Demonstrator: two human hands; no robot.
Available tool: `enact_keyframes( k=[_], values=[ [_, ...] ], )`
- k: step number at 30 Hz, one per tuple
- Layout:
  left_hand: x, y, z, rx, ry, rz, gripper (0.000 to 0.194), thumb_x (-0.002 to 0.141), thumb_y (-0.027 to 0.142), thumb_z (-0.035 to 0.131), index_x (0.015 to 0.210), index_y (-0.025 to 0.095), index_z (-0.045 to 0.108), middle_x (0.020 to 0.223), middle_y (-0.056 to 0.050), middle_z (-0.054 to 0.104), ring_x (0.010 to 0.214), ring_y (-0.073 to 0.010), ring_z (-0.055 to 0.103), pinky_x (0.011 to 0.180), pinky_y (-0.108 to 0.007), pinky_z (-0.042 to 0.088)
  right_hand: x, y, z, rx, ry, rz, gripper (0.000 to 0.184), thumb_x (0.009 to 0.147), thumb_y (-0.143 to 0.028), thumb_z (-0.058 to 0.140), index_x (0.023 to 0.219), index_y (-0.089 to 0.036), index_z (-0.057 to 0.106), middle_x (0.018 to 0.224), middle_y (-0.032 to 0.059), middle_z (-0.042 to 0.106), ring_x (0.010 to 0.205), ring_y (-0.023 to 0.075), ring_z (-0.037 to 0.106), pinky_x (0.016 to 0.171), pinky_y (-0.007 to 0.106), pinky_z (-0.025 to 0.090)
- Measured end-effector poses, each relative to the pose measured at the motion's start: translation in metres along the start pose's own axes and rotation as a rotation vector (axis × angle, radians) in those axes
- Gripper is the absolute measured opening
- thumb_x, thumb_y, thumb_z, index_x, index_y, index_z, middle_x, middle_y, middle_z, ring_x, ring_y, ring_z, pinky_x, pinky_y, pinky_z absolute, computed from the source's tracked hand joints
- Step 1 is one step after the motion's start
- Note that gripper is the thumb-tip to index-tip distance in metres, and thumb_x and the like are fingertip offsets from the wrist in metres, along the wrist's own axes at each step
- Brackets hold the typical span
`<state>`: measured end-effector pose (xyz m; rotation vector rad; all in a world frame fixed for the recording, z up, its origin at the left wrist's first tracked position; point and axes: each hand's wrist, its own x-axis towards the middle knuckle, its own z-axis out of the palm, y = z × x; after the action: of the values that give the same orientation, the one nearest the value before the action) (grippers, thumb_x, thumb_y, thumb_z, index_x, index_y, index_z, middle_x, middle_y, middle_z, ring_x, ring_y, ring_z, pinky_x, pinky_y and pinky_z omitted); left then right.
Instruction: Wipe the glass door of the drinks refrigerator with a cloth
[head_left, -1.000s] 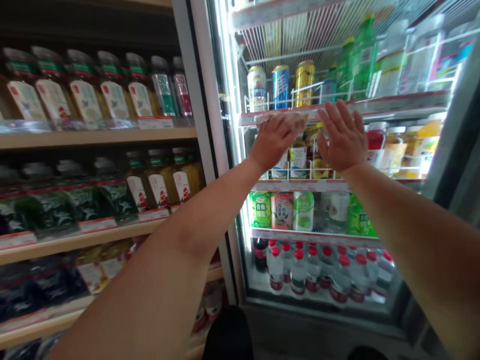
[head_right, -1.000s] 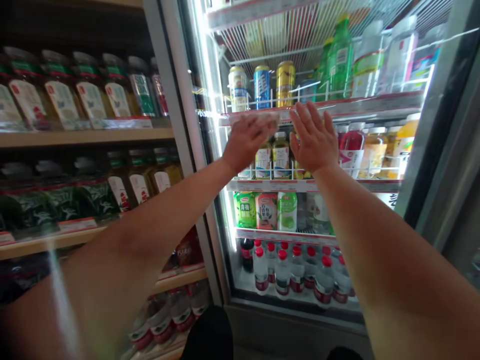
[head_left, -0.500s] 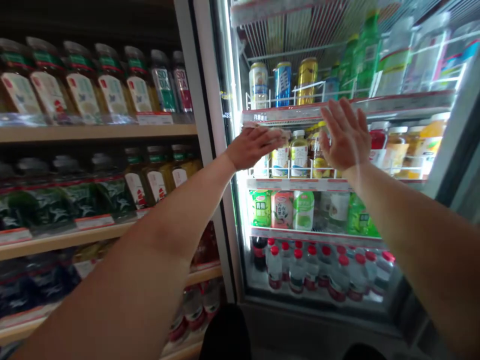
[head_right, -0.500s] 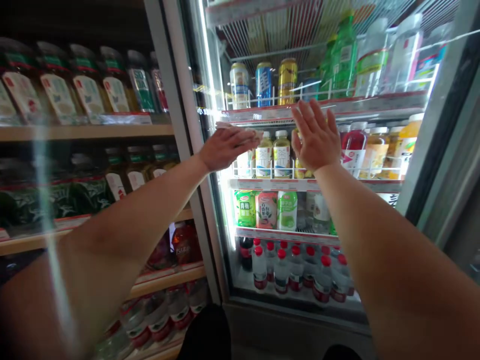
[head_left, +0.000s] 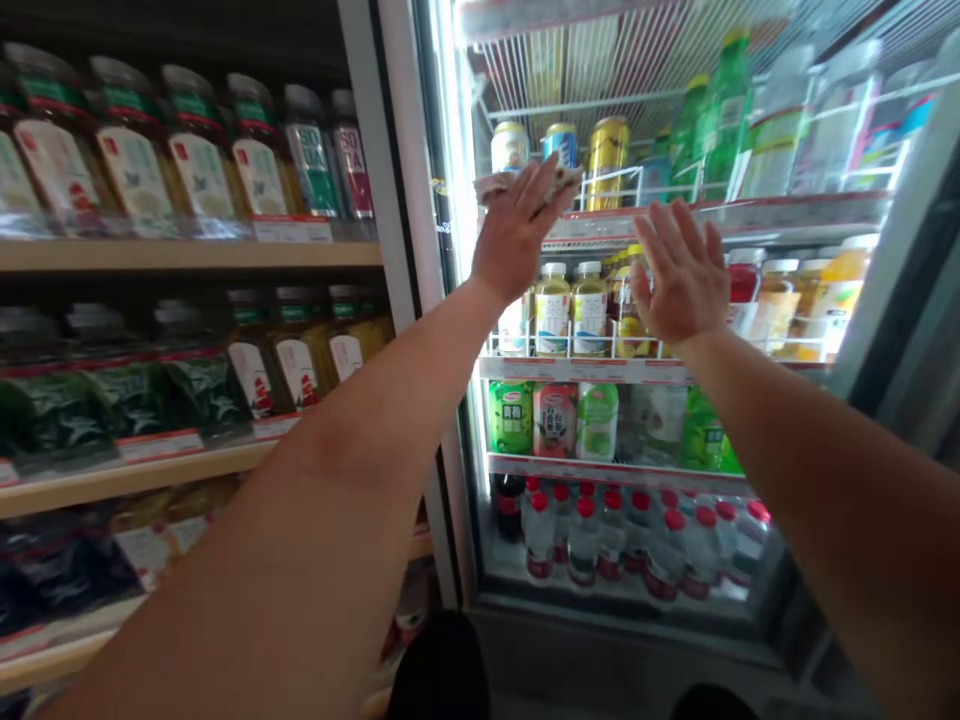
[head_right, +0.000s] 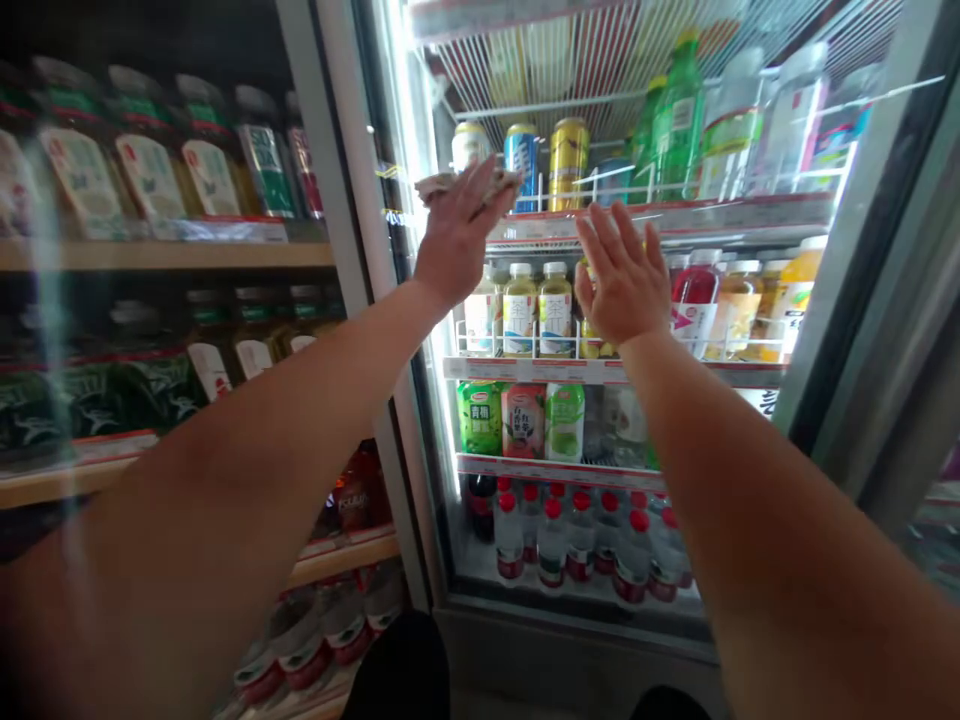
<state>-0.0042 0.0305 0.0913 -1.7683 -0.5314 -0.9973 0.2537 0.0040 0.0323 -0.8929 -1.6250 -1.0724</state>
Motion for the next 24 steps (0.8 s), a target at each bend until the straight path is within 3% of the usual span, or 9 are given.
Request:
enact_keyframes(
  k=[2, 6, 11, 13, 16, 17, 19, 22, 24],
  values=[
    [0.004, 0.015, 0.004, 0.006, -0.022, 0.025, 0.061, 0.106, 0.003, 0.021, 0.156, 0.020, 0.051, 0.167, -0.011, 0.039, 0.160, -0.0263, 0.025, 0.128, -0.055, 0.030, 0.000, 0.000, 0.001, 0.007, -0.006, 0.006, 0.059, 0.105, -0.036, 0.038, 0.163, -0.022, 0.038, 0.169, 0.0024, 0.030, 0.160, 0.0276, 0.026, 0.131, 0.057, 0.024],
    [0.006, 0.026, 0.007, -0.049, -0.202, 0.300, 0.057, 0.108, 0.004, 0.027, 0.153, 0.025, 0.054, 0.164, -0.003, 0.045, 0.156, -0.0193, 0.034, 0.128, -0.046, 0.035, 0.001, 0.001, 0.000, 0.040, -0.033, 0.008, 0.063, 0.102, -0.033, 0.041, 0.164, -0.023, 0.037, 0.169, 0.0025, 0.030, 0.161, 0.0280, 0.024, 0.132, 0.058, 0.020],
    [0.022, 0.010, 0.006, -0.017, -0.029, -0.058, 0.062, 0.103, 0.003, 0.033, 0.159, 0.024, 0.046, 0.171, -0.010, 0.030, 0.160, -0.0295, 0.020, 0.128, -0.057, 0.029, 0.000, -0.001, -0.004, 0.037, -0.040, 0.002, 0.065, 0.099, -0.024, 0.041, 0.163, -0.020, 0.037, 0.170, 0.0034, 0.030, 0.161, 0.0273, 0.023, 0.133, 0.056, 0.020],
    [0.019, 0.018, 0.005, -0.039, -0.084, -0.001, 0.058, 0.105, 0.006, 0.035, 0.160, 0.023, 0.045, 0.169, -0.010, 0.034, 0.160, -0.0288, 0.022, 0.129, -0.057, 0.028, 0.000, -0.001, -0.004, 0.055, -0.033, 0.003, 0.063, 0.100, -0.023, 0.039, 0.163, -0.020, 0.038, 0.170, 0.0036, 0.030, 0.161, 0.0269, 0.023, 0.133, 0.056, 0.018],
    [0.013, 0.025, 0.002, -0.092, -0.263, 0.261, 0.055, 0.109, 0.006, 0.030, 0.158, 0.024, 0.046, 0.166, -0.006, 0.040, 0.157, -0.0240, 0.031, 0.127, -0.054, 0.033, -0.001, 0.000, -0.002, 0.062, -0.029, 0.007, 0.060, 0.102, -0.023, 0.034, 0.162, -0.021, 0.039, 0.169, 0.0031, 0.031, 0.161, 0.0254, 0.022, 0.133, 0.055, 0.017],
    [0.013, 0.022, 0.002, -0.098, -0.273, 0.285, 0.054, 0.109, 0.007, 0.029, 0.156, 0.026, 0.047, 0.167, -0.003, 0.040, 0.156, -0.0230, 0.033, 0.126, -0.053, 0.035, -0.001, 0.000, -0.002, 0.053, -0.030, 0.007, 0.060, 0.102, -0.024, 0.034, 0.162, -0.021, 0.038, 0.169, 0.0026, 0.031, 0.161, 0.0250, 0.023, 0.133, 0.055, 0.018],
    [0.017, 0.009, 0.002, -0.080, -0.196, 0.185, 0.054, 0.110, 0.009, 0.028, 0.154, 0.030, 0.050, 0.169, 0.001, 0.035, 0.157, -0.0245, 0.032, 0.127, -0.054, 0.036, -0.001, 0.001, -0.001, 0.034, -0.040, 0.004, 0.061, 0.102, -0.024, 0.034, 0.163, -0.021, 0.037, 0.170, 0.0014, 0.030, 0.161, 0.0245, 0.024, 0.133, 0.056, 0.019],
    [0.022, -0.006, 0.004, -0.029, -0.049, -0.021, 0.058, 0.107, 0.006, 0.025, 0.157, 0.025, 0.048, 0.172, -0.005, 0.027, 0.160, -0.0316, 0.022, 0.127, -0.062, 0.031, -0.001, 0.001, -0.001, 0.026, -0.022, 0.000, 0.061, 0.102, -0.023, 0.034, 0.163, -0.023, 0.036, 0.169, 0.0006, 0.031, 0.161, 0.0243, 0.024, 0.133, 0.056, 0.020],
    [0.020, -0.002, 0.004, -0.042, -0.081, 0.050, 0.060, 0.105, 0.003, 0.027, 0.158, 0.024, 0.047, 0.171, -0.008, 0.030, 0.160, -0.0305, 0.022, 0.127, -0.060, 0.030, -0.001, 0.001, -0.001, 0.024, -0.011, -0.009, 0.060, 0.103, -0.023, 0.033, 0.163, -0.023, 0.037, 0.169, 0.0012, 0.032, 0.161, 0.0246, 0.024, 0.132, 0.056, 0.021]
  ],
)
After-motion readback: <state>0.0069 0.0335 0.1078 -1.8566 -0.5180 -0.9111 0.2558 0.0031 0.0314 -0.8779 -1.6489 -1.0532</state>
